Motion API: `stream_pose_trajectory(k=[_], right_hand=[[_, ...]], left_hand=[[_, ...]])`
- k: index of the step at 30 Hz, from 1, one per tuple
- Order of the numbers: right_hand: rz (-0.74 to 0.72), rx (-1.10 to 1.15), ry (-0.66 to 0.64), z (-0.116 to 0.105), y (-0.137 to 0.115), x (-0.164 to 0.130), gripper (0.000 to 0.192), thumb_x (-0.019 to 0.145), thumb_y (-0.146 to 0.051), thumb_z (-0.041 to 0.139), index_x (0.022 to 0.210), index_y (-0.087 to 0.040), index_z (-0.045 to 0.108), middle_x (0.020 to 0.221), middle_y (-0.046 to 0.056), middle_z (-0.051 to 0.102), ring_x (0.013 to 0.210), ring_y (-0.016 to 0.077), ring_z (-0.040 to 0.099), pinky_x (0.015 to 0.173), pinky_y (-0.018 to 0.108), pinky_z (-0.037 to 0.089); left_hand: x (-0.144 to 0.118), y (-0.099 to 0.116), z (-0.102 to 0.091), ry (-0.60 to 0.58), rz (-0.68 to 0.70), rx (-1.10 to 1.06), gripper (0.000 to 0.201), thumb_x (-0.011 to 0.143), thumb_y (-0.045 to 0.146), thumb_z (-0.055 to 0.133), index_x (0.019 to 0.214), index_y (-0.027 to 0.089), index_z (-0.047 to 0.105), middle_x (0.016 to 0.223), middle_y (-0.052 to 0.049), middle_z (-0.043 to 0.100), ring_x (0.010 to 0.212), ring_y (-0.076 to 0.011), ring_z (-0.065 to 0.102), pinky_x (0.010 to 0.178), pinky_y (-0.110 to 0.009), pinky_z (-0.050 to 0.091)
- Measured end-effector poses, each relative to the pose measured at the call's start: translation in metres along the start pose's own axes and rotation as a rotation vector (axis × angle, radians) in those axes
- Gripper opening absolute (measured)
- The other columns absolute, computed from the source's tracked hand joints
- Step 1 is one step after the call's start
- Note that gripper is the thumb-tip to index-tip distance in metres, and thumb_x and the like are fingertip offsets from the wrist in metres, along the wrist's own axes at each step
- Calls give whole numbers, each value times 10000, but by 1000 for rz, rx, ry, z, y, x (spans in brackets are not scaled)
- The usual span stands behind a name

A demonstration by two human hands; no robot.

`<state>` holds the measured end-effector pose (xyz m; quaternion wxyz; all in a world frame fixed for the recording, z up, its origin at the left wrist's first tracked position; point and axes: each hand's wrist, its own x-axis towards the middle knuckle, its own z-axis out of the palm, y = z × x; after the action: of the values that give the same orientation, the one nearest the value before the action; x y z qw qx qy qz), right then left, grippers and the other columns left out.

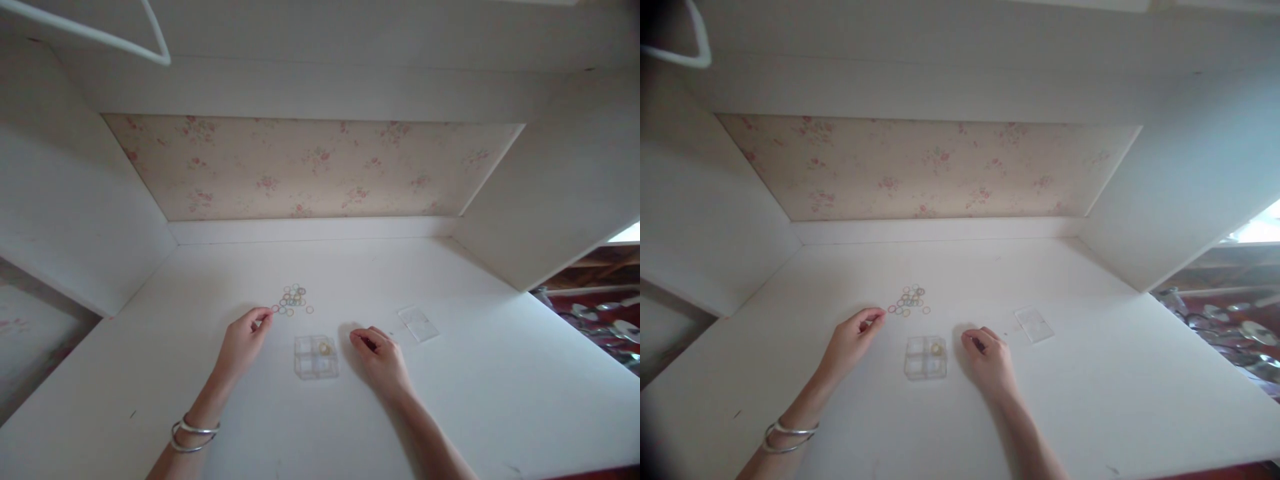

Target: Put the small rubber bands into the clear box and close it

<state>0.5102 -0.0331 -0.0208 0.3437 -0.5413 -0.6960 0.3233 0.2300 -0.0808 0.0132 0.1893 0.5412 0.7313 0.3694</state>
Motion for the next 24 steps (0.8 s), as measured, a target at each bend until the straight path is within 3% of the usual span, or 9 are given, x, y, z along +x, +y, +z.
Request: stream_pose_trajectory(k=[3, 8, 14, 17, 19, 24], right_hand=[[-1, -8, -12, -1, -1, 0, 327, 833, -423, 463, 797, -206, 704, 750, 37, 635, 648, 147, 554, 610, 249, 405], [-22, -28, -34, -1, 0, -1, 318, 835, -422, 467, 805, -211, 703, 754, 32, 636, 639, 142, 551, 600, 248, 398], [46, 18, -32, 1, -6, 8, 324, 800, -445, 497, 800, -204, 712, 751, 34, 661, 638, 157, 560, 592, 254, 411], [16, -33, -89, 2, -31, 21, 325, 800, -443, 487, 817, -219, 723, 618, 6, 625, 550, 142, 534, 521, 235, 374], [-88, -131, -183, 5, -56, 32, 327, 829, -430, 456, 851, -247, 725, 569, -8, 604, 513, 127, 519, 508, 225, 347], [-321, -536, -358, 32, -107, 61, 280, 843, -352, 456, 804, -300, 728, 720, 8, 691, 630, 150, 599, 556, 226, 359]], left_hand=[[-2, -3, 5, -10, 42, 90, 311, 837, 429, 456, 945, 215, 655, 855, -16, 697, 599, -136, 575, 615, -244, 454], [-3, -3, 18, -103, 131, 153, 236, 850, 325, 453, 913, 220, 655, 912, -32, 692, 776, -157, 619, 711, -240, 446], [-1, 0, 19, -112, 138, 279, 182, 836, 276, 476, 844, 248, 656, 888, -8, 690, 767, -153, 617, 677, -233, 405], [0, 2, 18, -112, 116, 305, 181, 826, 272, 485, 816, 252, 664, 858, -3, 693, 747, -151, 612, 641, -226, 378], [0, 2, 17, -121, 99, 318, 191, 824, 278, 483, 796, 253, 670, 828, -3, 695, 721, -149, 607, 609, -221, 357], [2, 0, 16, -135, 110, 335, 204, 829, 301, 487, 814, 264, 687, 796, -15, 704, 677, -156, 610, 589, -224, 347]])
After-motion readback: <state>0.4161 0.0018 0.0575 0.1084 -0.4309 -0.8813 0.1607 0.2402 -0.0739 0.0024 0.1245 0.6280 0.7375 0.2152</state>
